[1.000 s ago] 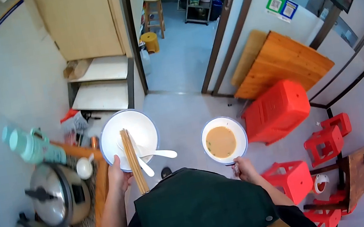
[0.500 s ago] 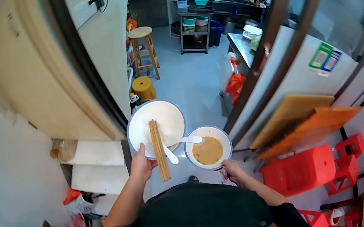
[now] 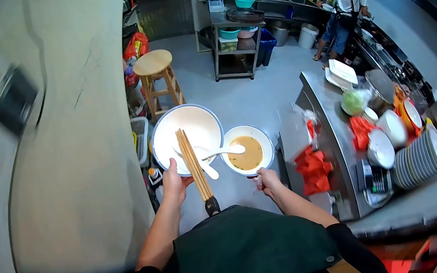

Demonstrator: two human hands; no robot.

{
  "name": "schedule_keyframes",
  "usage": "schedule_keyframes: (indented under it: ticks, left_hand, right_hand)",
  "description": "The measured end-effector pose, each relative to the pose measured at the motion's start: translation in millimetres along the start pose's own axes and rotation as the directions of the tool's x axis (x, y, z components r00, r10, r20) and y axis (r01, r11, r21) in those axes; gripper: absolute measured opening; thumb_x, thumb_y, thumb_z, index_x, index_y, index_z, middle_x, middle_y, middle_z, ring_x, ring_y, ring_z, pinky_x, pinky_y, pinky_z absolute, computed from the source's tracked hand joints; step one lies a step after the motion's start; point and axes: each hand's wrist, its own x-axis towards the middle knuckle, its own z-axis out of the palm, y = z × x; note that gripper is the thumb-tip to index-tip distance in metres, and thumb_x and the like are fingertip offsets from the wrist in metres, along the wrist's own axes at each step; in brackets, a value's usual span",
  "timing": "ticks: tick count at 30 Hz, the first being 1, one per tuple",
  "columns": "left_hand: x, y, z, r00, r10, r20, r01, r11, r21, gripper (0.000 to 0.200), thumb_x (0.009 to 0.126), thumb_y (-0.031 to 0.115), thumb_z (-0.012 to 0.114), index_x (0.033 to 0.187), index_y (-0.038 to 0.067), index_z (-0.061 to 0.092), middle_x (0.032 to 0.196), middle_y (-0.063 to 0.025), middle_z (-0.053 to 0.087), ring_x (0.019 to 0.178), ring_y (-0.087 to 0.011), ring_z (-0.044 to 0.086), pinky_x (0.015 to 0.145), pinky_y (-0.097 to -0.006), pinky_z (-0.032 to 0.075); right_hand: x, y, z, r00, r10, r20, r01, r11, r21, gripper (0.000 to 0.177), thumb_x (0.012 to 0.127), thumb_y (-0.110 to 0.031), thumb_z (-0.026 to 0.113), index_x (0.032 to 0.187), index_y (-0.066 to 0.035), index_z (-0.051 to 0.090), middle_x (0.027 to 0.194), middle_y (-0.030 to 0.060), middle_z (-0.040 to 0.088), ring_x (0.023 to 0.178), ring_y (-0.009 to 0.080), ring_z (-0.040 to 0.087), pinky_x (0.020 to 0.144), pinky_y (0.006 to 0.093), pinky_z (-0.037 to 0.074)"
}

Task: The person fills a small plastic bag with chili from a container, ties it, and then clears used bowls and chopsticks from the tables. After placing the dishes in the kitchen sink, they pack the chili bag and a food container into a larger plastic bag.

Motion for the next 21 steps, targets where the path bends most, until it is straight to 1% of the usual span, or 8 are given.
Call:
schedule_keyframes:
  ticks: [4,6,10,12,14,16,18,21]
  left_hand:
    - [121.7,54.1,36.1,0.997,-0.065,0.041,0.067,0.996,-0.058,0.048,0.089,0.039,0.029,0.113,-0.002,0.038,0.096,-0.0151,0.056,0.082,-0.0230,0.059,0.065,-0.0352,0.051]
    - [173.9,84.3,55.8,0.996,-0.079,0.052,0.081,0.996,-0.043,0.047,0.089,0.038,0.029,0.114,-0.001,0.038,0.096,-0.0154,0.055,0.081,-0.0228,0.059,0.065,-0.0358,0.050]
    - [293.6,126.9,93.4,0.999,-0.042,0.024,0.043,0.998,-0.047,0.046,0.089,0.038,0.030,0.113,0.000,0.039,0.098,-0.0135,0.055,0.082,-0.0225,0.058,0.064,-0.0365,0.049]
    - [357.3,141.9,103.2,0.996,-0.016,0.087,0.024,0.996,-0.088,0.046,0.089,0.038,0.031,0.114,0.000,0.038,0.101,-0.0126,0.054,0.086,-0.0225,0.056,0.064,-0.0371,0.049]
    - [405.4,160.8,121.4,1.000,0.006,-0.027,-0.010,0.984,-0.176,0.044,0.089,0.035,0.033,0.116,0.000,0.037,0.104,-0.0130,0.052,0.088,-0.0229,0.055,0.064,-0.0340,0.049]
    - [465.2,172.4,121.9,0.998,0.043,-0.043,-0.052,0.969,-0.242,0.043,0.089,0.035,0.034,0.116,0.001,0.037,0.103,-0.0128,0.052,0.086,-0.0221,0.056,0.060,-0.0322,0.049]
    - [518.4,183.3,130.6,0.996,0.068,-0.054,-0.078,0.969,-0.234,0.041,0.089,0.034,0.033,0.115,0.002,0.038,0.098,-0.0112,0.054,0.077,-0.0188,0.056,0.051,-0.0283,0.045]
    - [585.4,217.4,135.6,0.973,0.071,-0.217,-0.131,0.952,-0.276,0.039,0.089,0.036,0.034,0.109,0.003,0.041,0.088,-0.0094,0.056,0.067,-0.0153,0.055,0.046,-0.0246,0.042]
  right_hand:
    - [71.9,-81.0,14.3,0.987,-0.004,-0.161,0.010,0.999,0.032,0.015,0.076,-0.014,0.045,0.077,0.001,0.045,0.051,0.0088,0.047,0.032,0.0136,0.033,0.031,0.0271,0.027]
    - [109.3,-118.8,21.1,0.986,-0.001,-0.164,0.018,0.995,0.101,0.017,0.075,-0.015,0.047,0.076,0.002,0.044,0.050,0.0096,0.046,0.030,0.0135,0.033,0.029,0.0268,0.026]
    - [194.4,-197.5,28.9,0.973,-0.026,-0.231,0.039,0.998,0.050,0.018,0.074,-0.012,0.046,0.072,0.005,0.046,0.050,0.0108,0.046,0.029,0.0139,0.033,0.028,0.0275,0.024]
    - [242.6,-231.0,26.1,0.965,-0.055,-0.258,0.060,0.998,0.013,0.017,0.073,-0.010,0.046,0.071,0.007,0.046,0.051,0.0117,0.047,0.030,0.0143,0.034,0.028,0.0281,0.024]
    - [294.5,-262.4,24.4,0.959,-0.100,-0.266,0.077,0.992,-0.097,0.020,0.075,-0.014,0.045,0.067,0.004,0.049,0.048,0.0098,0.047,0.028,0.0140,0.035,0.027,0.0272,0.026]
    - [340.8,-300.8,27.9,0.963,-0.083,-0.255,0.049,0.989,-0.137,0.019,0.074,-0.014,0.045,0.066,0.003,0.049,0.048,0.0095,0.047,0.029,0.0142,0.036,0.027,0.0269,0.026]
    - [384.7,-346.9,30.9,0.957,-0.161,-0.241,0.095,0.959,-0.267,0.019,0.073,-0.013,0.045,0.064,0.003,0.049,0.048,0.0094,0.047,0.029,0.0145,0.036,0.027,0.0272,0.027]
    - [448.3,-419.3,66.6,0.978,-0.101,-0.185,0.040,0.950,-0.309,0.017,0.073,-0.012,0.045,0.063,0.002,0.048,0.047,0.0092,0.047,0.029,0.0141,0.036,0.027,0.0274,0.027]
